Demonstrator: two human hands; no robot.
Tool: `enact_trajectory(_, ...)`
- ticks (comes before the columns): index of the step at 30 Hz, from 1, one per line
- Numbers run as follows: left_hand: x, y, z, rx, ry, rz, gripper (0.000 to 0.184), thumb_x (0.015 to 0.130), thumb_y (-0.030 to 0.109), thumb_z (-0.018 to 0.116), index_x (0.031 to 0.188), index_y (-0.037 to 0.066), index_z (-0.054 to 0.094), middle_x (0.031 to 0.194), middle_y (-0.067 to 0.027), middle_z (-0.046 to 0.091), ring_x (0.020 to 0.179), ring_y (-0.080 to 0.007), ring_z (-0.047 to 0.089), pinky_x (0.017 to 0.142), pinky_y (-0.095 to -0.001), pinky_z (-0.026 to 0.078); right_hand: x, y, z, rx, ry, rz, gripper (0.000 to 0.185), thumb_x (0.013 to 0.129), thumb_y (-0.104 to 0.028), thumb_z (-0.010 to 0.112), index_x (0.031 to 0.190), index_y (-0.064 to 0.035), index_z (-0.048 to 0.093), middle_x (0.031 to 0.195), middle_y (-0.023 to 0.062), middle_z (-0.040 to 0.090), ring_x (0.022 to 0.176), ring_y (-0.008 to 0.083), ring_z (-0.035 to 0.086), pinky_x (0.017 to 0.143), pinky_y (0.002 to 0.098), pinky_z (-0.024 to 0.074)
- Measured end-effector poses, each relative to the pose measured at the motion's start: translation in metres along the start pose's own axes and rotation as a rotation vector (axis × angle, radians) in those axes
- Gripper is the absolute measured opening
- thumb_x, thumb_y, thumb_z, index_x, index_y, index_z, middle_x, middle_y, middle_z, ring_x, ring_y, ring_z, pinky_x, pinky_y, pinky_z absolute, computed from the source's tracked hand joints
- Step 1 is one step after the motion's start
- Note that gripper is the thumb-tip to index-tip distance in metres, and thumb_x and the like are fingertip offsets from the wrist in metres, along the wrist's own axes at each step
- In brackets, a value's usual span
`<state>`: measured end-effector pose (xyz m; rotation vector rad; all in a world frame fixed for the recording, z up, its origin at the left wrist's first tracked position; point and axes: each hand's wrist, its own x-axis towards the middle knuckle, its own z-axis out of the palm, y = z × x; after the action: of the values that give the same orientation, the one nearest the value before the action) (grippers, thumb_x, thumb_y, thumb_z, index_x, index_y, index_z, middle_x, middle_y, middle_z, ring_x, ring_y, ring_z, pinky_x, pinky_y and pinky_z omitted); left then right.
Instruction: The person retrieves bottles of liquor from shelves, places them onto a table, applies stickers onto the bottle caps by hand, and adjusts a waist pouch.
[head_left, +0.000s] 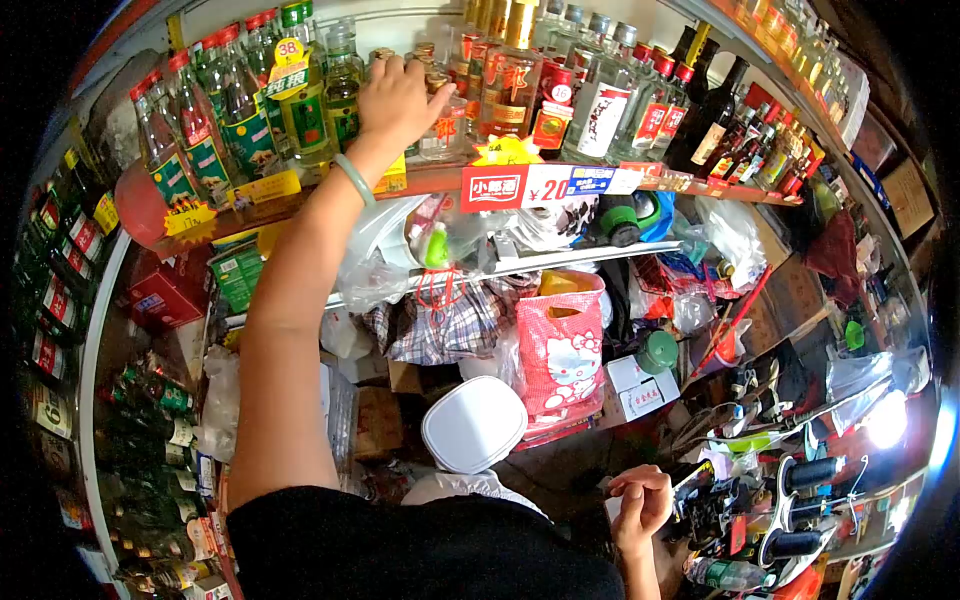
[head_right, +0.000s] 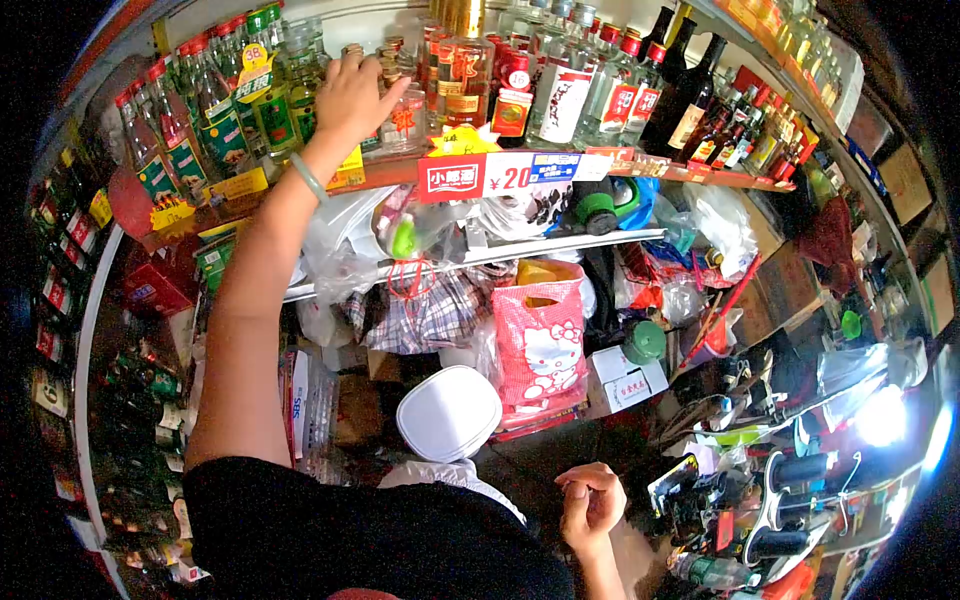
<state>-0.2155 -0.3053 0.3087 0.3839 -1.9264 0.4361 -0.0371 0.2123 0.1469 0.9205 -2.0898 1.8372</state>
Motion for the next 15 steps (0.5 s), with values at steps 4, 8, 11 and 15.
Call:
enact_trajectory(4, 0.001, 0.002, -0.002, -0.018, 0.007, 0.085, 0.043, 0.089, 0.05, 0.062, 0.098, 0.007, 0.065, 0.096, -0.0096, 0.063, 0.098, -0.029, 0.059, 0.083, -0.0429, 0.045, 0.001, 0.004, 0.001, -0.085, -0.041, -0.026, 0.008, 0.096, -0.008, 0.053, 0.092, -0.0023, 0.052, 0.08, 0.0122, 0.068, 0.065, 0.0195, 0.06, 0.059, 0.0293, 0.0478)
enact_trajectory(8, 0.012, 0.009, 0.003, -0.039, 0.04, 0.058, 0.045, 0.089, 0.05, 0.06, 0.099, 0.007, 0.064, 0.095, -0.0103, 0.063, 0.096, -0.0298, 0.061, 0.084, -0.044, 0.045, 0.004, 0.005, 0.003, -0.108, -0.076, -0.044, 0.005, 0.094, -0.006, 0.055, 0.091, -0.0029, 0.052, 0.079, 0.0116, 0.068, 0.065, 0.0223, 0.063, 0.059, 0.0315, 0.0488)
enact_trajectory(11, 0.035, 0.021, -0.002, 0.05, -0.225, -0.07, 0.042, 0.09, 0.045, 0.058, 0.105, 0.006, 0.065, 0.104, -0.0127, 0.067, 0.099, -0.0292, 0.064, 0.09, -0.041, 0.045, 0.006, 0.004, 0.004, -0.151, -0.11, -0.07, 0.004, 0.092, -0.004, 0.056, 0.09, -0.003, 0.053, 0.079, 0.012, 0.069, 0.064, 0.0241, 0.063, 0.059, 0.0325, 0.0495)
enact_trajectory(15, 0.057, 0.037, 0.006, 0.094, -0.633, -0.194, 0.044, 0.086, 0.033, 0.062, 0.118, 0.004, 0.064, 0.119, -0.0153, 0.066, 0.109, -0.0265, 0.065, 0.086, -0.0393, 0.046, 0.008, -0.002, 0.005, -0.169, -0.136, -0.093, 0.004, 0.09, -0.002, 0.057, 0.09, -0.0031, 0.054, 0.078, 0.0116, 0.069, 0.062, 0.0245, 0.064, 0.058, 0.033, 0.0498)
